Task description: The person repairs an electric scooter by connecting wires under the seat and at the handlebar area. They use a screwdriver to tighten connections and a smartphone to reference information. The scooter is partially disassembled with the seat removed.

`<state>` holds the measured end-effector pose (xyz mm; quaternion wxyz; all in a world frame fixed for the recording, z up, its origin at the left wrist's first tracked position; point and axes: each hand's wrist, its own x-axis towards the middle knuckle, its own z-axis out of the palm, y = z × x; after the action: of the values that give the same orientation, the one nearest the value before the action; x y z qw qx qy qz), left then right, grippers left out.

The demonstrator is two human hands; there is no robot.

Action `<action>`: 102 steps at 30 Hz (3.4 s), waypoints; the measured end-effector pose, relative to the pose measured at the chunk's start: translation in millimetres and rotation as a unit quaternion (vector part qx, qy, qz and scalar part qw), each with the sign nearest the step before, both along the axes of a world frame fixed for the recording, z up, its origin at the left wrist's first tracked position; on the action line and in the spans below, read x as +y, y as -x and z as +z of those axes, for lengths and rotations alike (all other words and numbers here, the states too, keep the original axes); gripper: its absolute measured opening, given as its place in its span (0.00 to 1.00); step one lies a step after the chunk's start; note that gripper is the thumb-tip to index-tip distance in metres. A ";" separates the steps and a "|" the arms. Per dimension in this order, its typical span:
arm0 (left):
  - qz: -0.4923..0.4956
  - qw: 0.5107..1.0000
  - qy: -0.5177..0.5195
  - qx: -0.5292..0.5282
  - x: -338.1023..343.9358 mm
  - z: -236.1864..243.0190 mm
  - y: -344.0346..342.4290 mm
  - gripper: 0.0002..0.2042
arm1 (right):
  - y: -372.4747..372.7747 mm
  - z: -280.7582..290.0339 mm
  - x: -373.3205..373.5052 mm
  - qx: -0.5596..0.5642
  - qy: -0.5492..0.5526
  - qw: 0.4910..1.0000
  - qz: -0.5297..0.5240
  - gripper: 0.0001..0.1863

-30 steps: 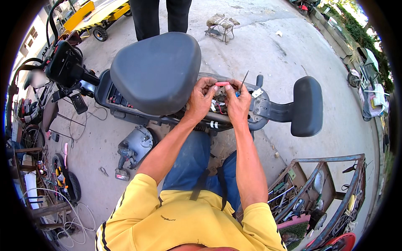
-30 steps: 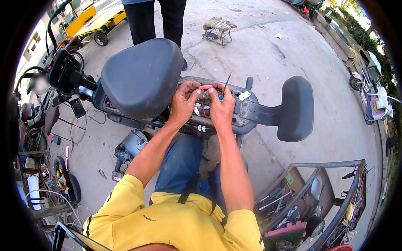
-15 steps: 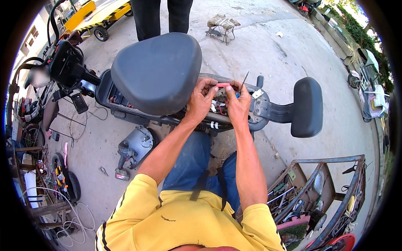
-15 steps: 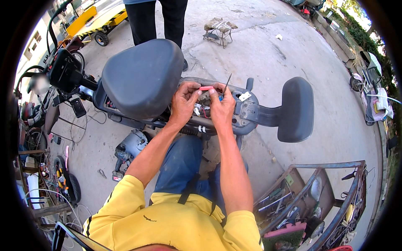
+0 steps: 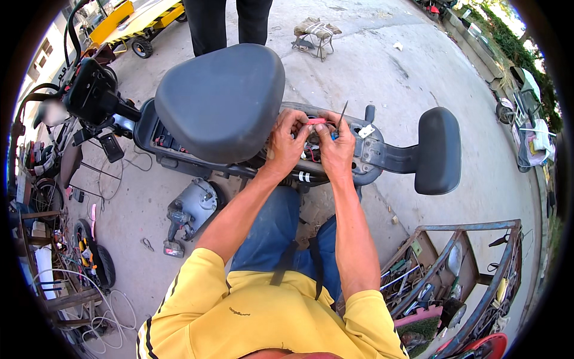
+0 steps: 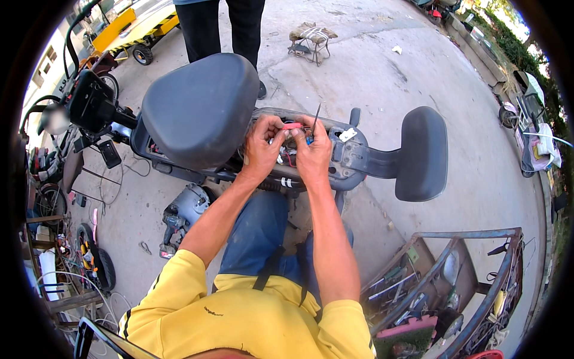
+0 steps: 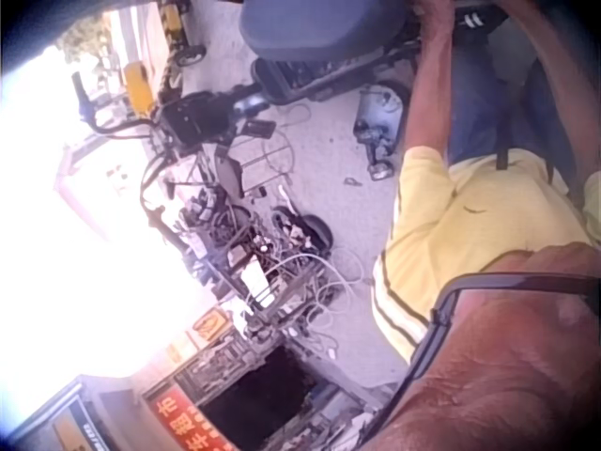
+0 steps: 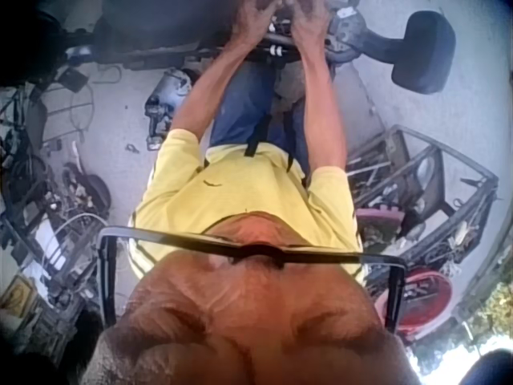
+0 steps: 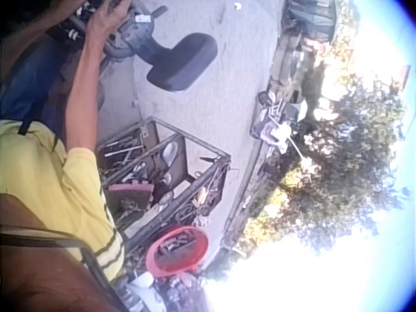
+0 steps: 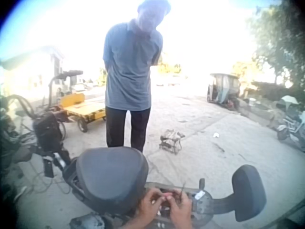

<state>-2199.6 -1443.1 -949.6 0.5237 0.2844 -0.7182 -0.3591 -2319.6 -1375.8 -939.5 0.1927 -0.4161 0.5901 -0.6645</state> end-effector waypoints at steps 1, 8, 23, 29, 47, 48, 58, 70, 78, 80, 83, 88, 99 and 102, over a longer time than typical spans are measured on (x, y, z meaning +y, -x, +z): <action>0.005 1.000 0.007 -0.004 1.2 1.8 0.1 0.08 | -0.1 1.3 1.0 0.016 0.004 1.000 -0.003 0.12; 0.008 1.000 0.029 0.003 0.0 1.5 -1.1 0.09 | -5.3 11.2 4.8 0.058 0.037 0.997 -0.020 0.11; -0.080 0.986 -0.123 0.077 0.9 3.8 -1.2 0.07 | -0.8 4.1 1.3 -0.028 0.008 0.999 0.011 0.12; -0.060 0.995 0.073 -0.028 -6.4 12.0 -2.5 0.14 | 10.7 38.5 26.7 0.023 -0.024 0.999 0.019 0.19; -0.091 0.996 -0.010 -0.015 -3.1 19.1 -8.4 0.11 | 34.6 85.1 41.3 0.607 -0.156 0.779 -0.010 0.13; -0.092 0.996 -0.013 -0.015 -2.7 19.2 -7.6 0.11 | 34.8 85.6 39.7 0.620 -0.156 0.769 -0.008 0.14; -0.080 0.996 -0.039 -0.009 0.5 19.9 -7.4 0.08 | 30.6 98.3 31.3 0.670 -0.141 0.729 -0.007 0.17; -0.012 0.998 0.059 -0.005 4.2 13.0 -4.8 0.07 | 17.5 103.6 23.9 0.727 -0.227 0.648 0.010 0.13; 0.007 0.997 0.061 -0.052 11.6 12.1 -6.4 0.08 | 6.4 100.7 28.3 0.757 -0.243 0.604 0.045 0.08; 0.008 0.997 0.054 -0.054 12.8 10.5 -5.2 0.08 | 8.0 92.8 29.7 0.766 -0.235 0.597 0.036 0.07; 0.032 0.995 0.072 -0.067 13.5 8.9 -5.0 0.07 | 7.3 87.3 30.9 0.782 -0.229 0.578 0.029 0.07; 0.048 0.994 0.069 -0.075 13.1 6.6 -4.8 0.08 | 1.3 82.6 35.2 0.790 -0.228 0.569 0.016 0.06; 0.030 0.994 0.010 -0.107 14.7 6.9 -4.5 0.10 | 3.3 67.5 42.8 0.775 -0.214 0.595 -0.001 0.05; 0.037 0.994 0.030 -0.102 15.0 5.5 -5.0 0.10 | 7.8 78.3 39.8 0.780 -0.216 0.586 0.040 0.05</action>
<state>-2194.6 -1428.0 -944.1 0.4688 0.3303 -0.7672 -0.2873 -2327.4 -1336.0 -861.2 -0.2308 -0.7442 0.6229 0.0700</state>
